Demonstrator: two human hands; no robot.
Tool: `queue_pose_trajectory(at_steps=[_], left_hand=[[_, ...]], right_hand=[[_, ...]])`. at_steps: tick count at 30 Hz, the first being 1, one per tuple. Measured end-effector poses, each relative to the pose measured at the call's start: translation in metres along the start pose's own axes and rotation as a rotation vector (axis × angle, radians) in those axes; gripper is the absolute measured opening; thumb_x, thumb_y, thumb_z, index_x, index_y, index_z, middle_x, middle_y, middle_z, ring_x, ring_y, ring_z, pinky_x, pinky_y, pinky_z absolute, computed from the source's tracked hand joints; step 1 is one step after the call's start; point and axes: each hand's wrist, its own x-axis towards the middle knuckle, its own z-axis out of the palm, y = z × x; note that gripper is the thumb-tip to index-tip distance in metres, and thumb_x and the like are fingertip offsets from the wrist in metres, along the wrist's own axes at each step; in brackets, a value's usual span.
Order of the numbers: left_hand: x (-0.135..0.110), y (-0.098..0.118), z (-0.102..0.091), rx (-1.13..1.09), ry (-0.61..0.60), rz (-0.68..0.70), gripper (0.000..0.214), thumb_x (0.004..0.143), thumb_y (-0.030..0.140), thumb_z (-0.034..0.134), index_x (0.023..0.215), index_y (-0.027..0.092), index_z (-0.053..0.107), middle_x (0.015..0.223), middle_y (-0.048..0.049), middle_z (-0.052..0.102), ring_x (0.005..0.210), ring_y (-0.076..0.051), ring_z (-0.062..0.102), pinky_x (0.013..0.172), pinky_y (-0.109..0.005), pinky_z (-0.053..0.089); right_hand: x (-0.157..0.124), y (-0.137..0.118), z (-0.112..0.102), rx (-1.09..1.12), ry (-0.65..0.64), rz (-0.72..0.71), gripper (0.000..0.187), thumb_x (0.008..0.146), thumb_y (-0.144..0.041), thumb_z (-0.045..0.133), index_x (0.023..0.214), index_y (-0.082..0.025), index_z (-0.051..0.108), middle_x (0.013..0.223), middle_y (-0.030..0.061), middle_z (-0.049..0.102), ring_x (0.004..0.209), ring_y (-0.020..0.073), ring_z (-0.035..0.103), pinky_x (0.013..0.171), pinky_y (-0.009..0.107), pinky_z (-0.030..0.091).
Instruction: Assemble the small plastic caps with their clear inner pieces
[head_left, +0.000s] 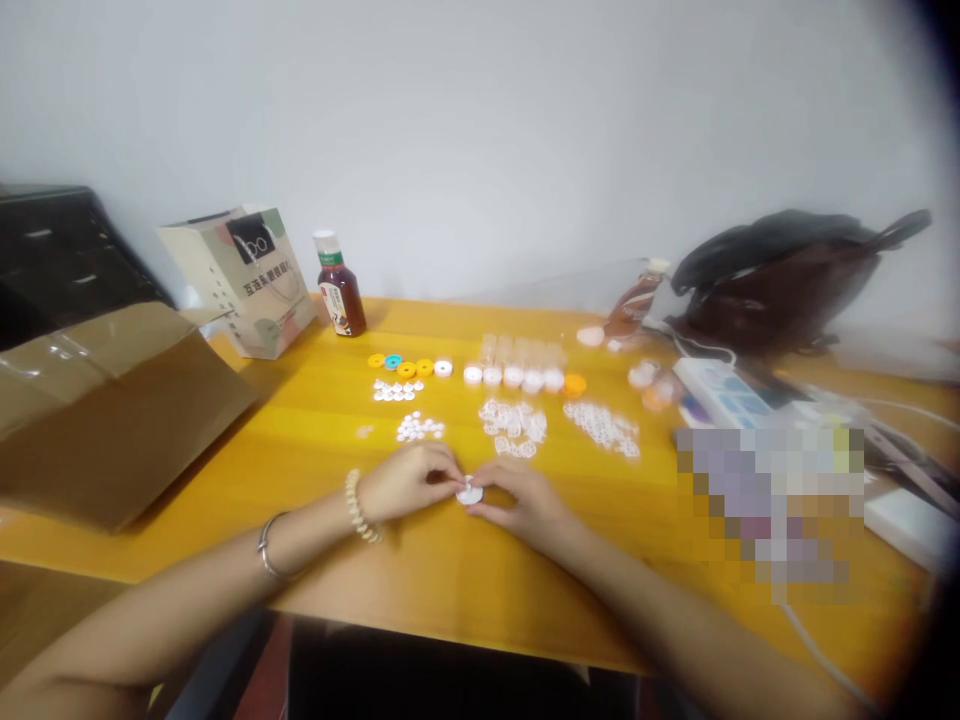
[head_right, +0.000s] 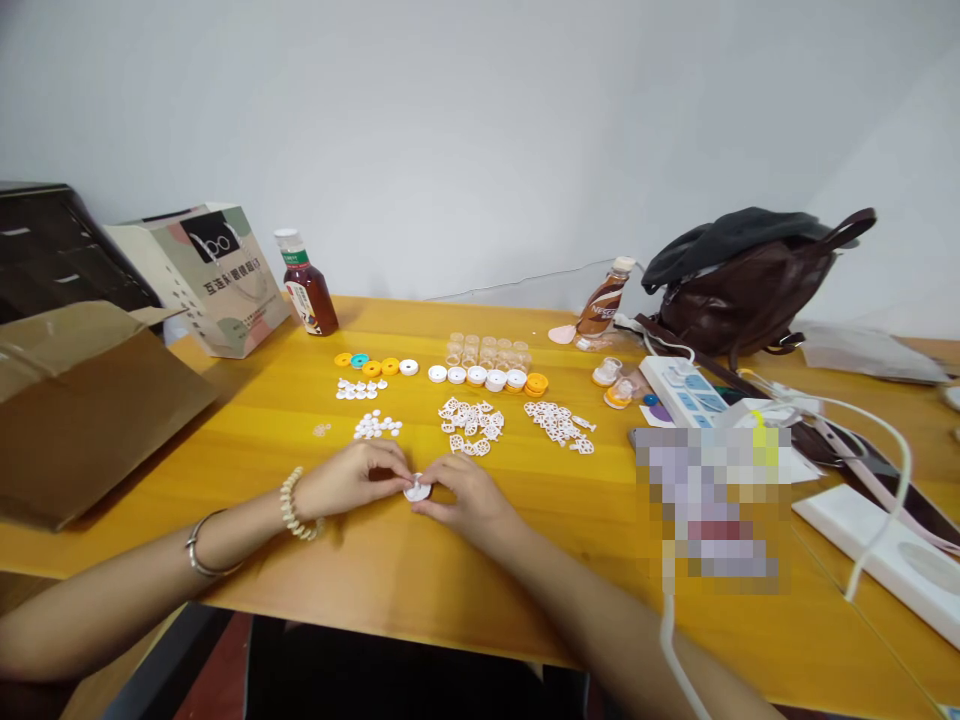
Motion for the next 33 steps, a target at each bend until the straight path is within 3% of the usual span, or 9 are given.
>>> queue_pose_trajectory(at_steps=[7,13,24,33], left_hand=[[0.002,0.009,0.000,0.145,0.008,-0.078,0.020,0.079,0.035,0.058,0.078,0.018,0.068,0.075,-0.0019,0.064,0.071,-0.013,0.057,0.068,-0.025,0.042],[0.006,0.022,0.003,0.360,0.022,-0.154,0.015,0.075,0.033,0.062,0.073,0.019,0.068,0.073,-0.0021,0.064,0.074,-0.017,0.057,0.070,-0.029,0.040],[0.007,0.037,0.004,0.549,-0.020,-0.231,0.012,0.071,0.027,0.060,0.065,0.017,0.063,0.072,-0.0039,0.063,0.075,-0.022,0.057,0.067,-0.034,0.037],[-0.002,0.037,0.010,0.515,0.053,-0.194,0.009,0.075,0.024,0.057,0.074,0.020,0.065,0.076,-0.0011,0.062,0.077,-0.020,0.055,0.072,-0.035,0.033]], right_hand=[[-0.001,-0.002,0.003,0.012,0.033,-0.028,0.010,0.073,-0.021,0.065,0.083,-0.021,0.063,0.081,0.0042,0.067,0.075,0.0154,0.062,0.069,0.028,0.048],[-0.002,0.000,0.004,-0.006,0.054,-0.031,0.006,0.073,-0.021,0.065,0.078,-0.020,0.064,0.080,0.0049,0.065,0.072,0.0149,0.061,0.066,0.027,0.049],[-0.002,-0.004,0.008,-0.035,0.025,-0.036,0.009,0.071,-0.015,0.063,0.077,-0.020,0.062,0.082,0.0040,0.063,0.075,0.0152,0.060,0.068,0.028,0.049],[-0.004,-0.004,0.008,-0.052,0.014,-0.010,0.006,0.072,-0.019,0.063,0.077,-0.021,0.061,0.081,0.0031,0.064,0.075,0.0147,0.061,0.069,0.027,0.049]])
